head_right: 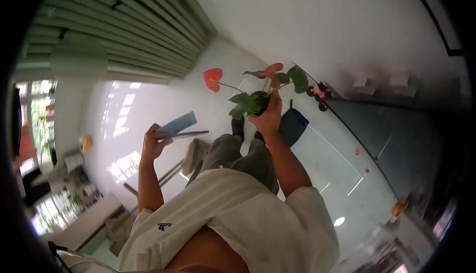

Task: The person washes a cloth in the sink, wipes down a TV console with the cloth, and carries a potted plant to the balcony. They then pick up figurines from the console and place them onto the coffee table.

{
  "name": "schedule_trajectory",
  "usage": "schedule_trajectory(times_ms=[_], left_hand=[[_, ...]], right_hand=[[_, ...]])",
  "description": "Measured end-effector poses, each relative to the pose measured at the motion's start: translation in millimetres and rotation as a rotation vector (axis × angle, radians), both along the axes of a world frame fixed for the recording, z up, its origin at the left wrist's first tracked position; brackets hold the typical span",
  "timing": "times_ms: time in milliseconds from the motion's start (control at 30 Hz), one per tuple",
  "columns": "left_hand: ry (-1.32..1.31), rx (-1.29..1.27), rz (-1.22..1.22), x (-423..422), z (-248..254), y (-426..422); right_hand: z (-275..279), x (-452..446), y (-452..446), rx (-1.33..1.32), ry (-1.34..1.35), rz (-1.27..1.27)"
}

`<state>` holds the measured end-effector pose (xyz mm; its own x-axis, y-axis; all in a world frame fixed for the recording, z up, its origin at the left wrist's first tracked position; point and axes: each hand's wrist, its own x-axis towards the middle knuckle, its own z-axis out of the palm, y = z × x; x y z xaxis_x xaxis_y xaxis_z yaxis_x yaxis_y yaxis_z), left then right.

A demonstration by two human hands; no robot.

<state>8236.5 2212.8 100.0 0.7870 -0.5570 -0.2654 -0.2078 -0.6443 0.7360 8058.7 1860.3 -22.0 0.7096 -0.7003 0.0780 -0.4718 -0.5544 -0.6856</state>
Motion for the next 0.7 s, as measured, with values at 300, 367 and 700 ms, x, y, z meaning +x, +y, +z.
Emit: schedule_trajectory(times_ms=[300, 367, 700], left_hand=[[-0.251, -0.041, 0.434, -61, -2, 18], [-0.273, -0.074, 0.5, -75, -13, 11], [-0.366, -0.124, 0.737, -127, -104, -52]], right_hand=[[16, 21, -38, -0.017, -0.046, 0.268], [2, 31, -44, -0.04, -0.105, 0.331], [-89, 81, -80, -0.049, -0.302, 0.585]])
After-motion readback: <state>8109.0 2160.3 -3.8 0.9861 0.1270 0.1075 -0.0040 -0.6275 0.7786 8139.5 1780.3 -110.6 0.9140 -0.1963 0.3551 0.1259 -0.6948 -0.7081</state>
